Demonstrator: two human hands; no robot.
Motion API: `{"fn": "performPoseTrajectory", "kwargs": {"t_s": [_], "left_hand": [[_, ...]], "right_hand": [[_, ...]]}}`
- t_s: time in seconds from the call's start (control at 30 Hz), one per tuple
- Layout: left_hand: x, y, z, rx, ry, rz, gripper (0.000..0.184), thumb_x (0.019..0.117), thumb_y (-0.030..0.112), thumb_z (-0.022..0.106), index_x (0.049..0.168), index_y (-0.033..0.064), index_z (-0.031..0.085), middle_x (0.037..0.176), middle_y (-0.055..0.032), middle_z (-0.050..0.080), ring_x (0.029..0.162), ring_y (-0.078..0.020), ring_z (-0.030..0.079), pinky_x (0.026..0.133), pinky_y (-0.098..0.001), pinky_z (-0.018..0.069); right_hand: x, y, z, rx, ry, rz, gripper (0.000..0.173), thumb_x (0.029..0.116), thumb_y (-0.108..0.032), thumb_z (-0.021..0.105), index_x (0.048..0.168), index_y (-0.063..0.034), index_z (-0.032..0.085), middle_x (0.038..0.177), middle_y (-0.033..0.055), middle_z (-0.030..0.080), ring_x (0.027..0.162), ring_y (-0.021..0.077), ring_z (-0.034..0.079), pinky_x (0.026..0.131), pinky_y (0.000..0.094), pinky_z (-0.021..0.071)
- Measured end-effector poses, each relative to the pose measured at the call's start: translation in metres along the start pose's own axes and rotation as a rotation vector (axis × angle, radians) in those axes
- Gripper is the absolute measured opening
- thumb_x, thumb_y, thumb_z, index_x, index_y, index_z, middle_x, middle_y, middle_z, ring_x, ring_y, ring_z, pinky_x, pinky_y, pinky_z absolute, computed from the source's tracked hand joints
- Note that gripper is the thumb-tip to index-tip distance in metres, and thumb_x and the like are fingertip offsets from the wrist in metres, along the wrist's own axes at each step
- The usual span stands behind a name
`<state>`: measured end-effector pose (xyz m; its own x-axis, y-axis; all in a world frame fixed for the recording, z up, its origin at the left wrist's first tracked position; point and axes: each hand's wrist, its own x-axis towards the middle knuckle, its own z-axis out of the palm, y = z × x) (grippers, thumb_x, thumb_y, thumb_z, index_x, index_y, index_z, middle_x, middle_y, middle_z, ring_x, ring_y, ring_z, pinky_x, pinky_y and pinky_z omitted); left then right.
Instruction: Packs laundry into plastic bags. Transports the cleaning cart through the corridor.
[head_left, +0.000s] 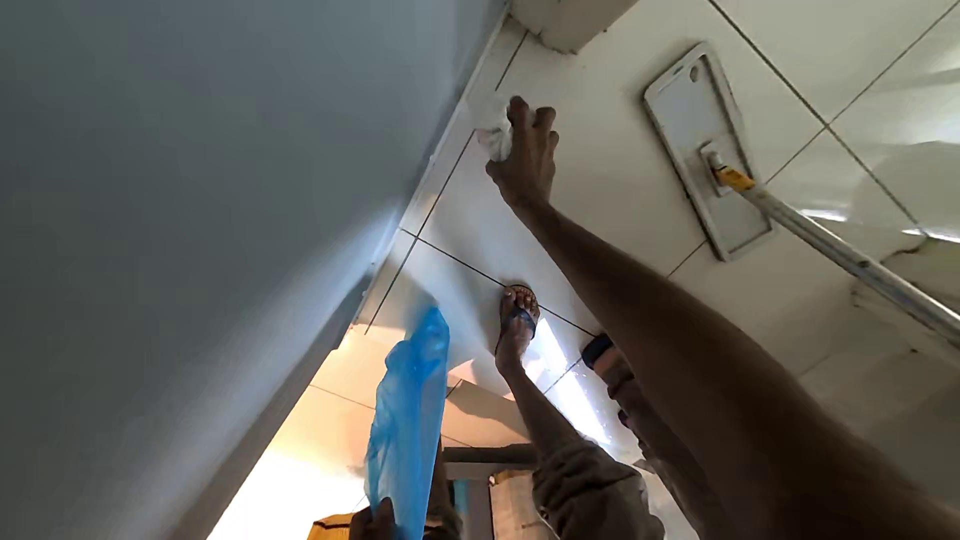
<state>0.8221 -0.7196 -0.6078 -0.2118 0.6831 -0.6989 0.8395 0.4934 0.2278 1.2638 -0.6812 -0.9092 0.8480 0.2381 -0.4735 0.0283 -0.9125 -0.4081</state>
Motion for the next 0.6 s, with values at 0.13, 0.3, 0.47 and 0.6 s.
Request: {"fn": "performPoseTrajectory", "kwargs": {"t_s": [0.13,0.3,0.47,0.6], "left_hand": [[-0.010,0.014,-0.016,0.073,-0.125,0.013,0.027,0.1039,0.016,0.056,0.117,-0.0075,0.058,0.085,-0.0066,0.064,0.075,-0.0074,0.064,0.071,-0.0290,0.0574],[-0.008,0.020,-0.046,0.122,-0.268,0.032,0.025,0.0945,0.020,0.071,0.108,-0.0017,0.069,0.093,-0.0093,0.071,0.084,-0.0146,0.069,0.078,-0.0361,0.0587],[-0.020,0.027,-0.103,0.075,-0.249,0.435,0.023,0.1023,0.021,0.062,0.108,0.0006,0.071,0.089,-0.0031,0.071,0.078,-0.0069,0.068,0.072,-0.0279,0.0591],[-0.042,0.032,-0.169,0.013,-0.199,0.633,0.023,0.1058,0.018,0.055,0.106,-0.0011,0.068,0.079,-0.0007,0.065,0.068,-0.0042,0.062,0.065,-0.0241,0.0550]], "right_hand": [[-0.067,0.025,-0.028,0.015,-0.132,-0.037,0.095,0.0637,-0.016,0.091,0.149,-0.0255,0.050,0.147,0.0242,0.045,0.121,0.0473,0.056,0.075,0.0582,0.0600],[-0.219,0.046,-0.081,0.056,-0.258,-0.083,0.093,0.0689,-0.017,0.092,0.150,-0.0235,0.047,0.150,0.0242,0.043,0.119,0.0497,0.057,0.076,0.0641,0.0579],[-0.355,0.046,-0.121,0.025,-0.233,-0.016,0.091,0.0669,-0.023,0.094,0.147,-0.0255,0.052,0.147,0.0194,0.046,0.120,0.0442,0.058,0.077,0.0623,0.0583],[-0.479,0.017,-0.175,0.070,-0.180,0.036,0.091,0.0678,-0.024,0.094,0.148,-0.0213,0.050,0.145,0.0217,0.048,0.121,0.0441,0.057,0.083,0.0645,0.0568]]}}
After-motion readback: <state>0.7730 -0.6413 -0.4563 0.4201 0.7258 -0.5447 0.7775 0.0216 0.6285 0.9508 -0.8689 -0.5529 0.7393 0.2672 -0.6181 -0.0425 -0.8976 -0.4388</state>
